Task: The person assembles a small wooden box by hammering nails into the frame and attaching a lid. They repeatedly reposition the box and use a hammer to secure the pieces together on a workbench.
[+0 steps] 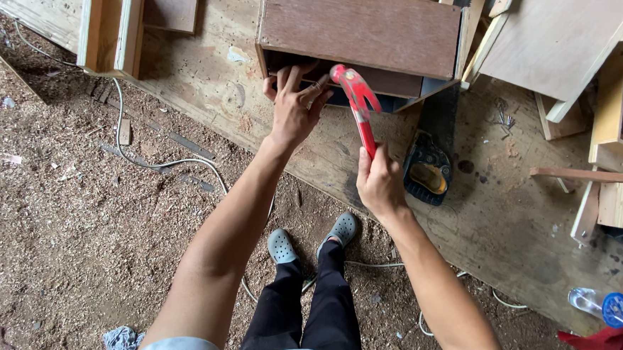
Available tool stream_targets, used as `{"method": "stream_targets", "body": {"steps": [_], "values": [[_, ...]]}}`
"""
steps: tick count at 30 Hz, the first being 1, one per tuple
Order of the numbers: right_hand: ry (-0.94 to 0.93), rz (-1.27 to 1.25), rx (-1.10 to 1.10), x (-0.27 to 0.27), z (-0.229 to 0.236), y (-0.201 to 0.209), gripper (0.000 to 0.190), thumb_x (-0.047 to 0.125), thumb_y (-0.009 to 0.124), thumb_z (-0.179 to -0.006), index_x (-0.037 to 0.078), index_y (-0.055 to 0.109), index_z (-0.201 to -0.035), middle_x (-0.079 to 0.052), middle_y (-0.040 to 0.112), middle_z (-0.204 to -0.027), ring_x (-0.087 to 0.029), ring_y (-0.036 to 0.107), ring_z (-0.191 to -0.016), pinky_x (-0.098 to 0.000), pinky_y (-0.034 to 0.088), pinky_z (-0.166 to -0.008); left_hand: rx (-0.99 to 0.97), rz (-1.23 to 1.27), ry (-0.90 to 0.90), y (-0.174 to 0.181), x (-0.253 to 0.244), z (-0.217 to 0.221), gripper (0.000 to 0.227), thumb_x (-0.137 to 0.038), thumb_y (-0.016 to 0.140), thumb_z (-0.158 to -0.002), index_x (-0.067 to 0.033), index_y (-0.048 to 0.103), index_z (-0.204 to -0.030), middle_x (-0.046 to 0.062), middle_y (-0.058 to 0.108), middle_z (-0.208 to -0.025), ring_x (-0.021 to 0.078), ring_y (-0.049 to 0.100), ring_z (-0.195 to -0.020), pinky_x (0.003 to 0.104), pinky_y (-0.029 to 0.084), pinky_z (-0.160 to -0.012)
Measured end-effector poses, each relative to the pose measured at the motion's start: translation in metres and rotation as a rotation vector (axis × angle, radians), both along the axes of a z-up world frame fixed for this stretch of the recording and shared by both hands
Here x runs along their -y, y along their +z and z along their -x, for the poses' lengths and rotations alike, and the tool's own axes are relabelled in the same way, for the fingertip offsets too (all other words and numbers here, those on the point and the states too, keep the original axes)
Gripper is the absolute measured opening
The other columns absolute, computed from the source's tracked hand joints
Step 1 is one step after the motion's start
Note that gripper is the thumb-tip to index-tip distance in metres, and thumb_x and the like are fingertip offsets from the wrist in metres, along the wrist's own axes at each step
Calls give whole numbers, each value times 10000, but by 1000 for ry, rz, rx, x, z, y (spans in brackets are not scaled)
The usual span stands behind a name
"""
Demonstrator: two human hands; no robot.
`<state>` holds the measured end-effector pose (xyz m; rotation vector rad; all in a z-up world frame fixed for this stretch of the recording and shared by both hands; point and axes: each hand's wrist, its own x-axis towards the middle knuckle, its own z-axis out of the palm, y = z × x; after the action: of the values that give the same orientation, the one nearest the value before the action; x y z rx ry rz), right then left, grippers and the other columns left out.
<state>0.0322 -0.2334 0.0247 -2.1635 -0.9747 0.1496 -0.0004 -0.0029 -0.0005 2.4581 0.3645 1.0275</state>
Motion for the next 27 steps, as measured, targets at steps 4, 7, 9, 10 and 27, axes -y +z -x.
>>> {"method": "stream_targets", "body": {"steps": [4,7,9,10,27], "values": [[-31,96,-31,12,7,-1,270,178,447,-1115,-30,573,-997,-28,543,-500,-140,470,-296,-297,348,-225,-29,45,-8,-1,7,5,312,-347,775,-947,-242,785,-1240,73,629,-1309,277,512,-1253,514,231,-1055],[-39,-41,111,9,4,0,272,170,453,-1135,-15,569,-974,-34,556,-539,-135,503,-338,-289,368,-250,-14,11,7,1,-2,1,311,-354,781,-941,-265,785,-1238,69,630,-1304,275,511,-1237,509,237,-1044],[-32,-33,98,15,8,-2,269,183,464,-1127,-27,564,-991,-38,552,-530,-139,510,-340,-292,379,-260,-6,9,5,-1,3,3,298,-350,781,-944,-270,777,-1231,67,629,-1337,276,512,-1264,497,244,-1056],[-33,-27,94,20,9,-3,270,189,470,-1123,-32,562,-999,-40,551,-525,-141,514,-341,-293,384,-265,-4,13,-4,-3,7,1,297,-345,782,-944,-268,776,-1231,65,631,-1343,275,513,-1260,498,242,-1051],[7,-42,116,0,-1,9,268,179,448,-1123,-38,559,-1011,-47,547,-523,-155,511,-339,-286,390,-269,9,8,10,1,4,1,327,-338,788,-925,-232,776,-1234,61,626,-1341,285,515,-1273,507,237,-1052]]}}
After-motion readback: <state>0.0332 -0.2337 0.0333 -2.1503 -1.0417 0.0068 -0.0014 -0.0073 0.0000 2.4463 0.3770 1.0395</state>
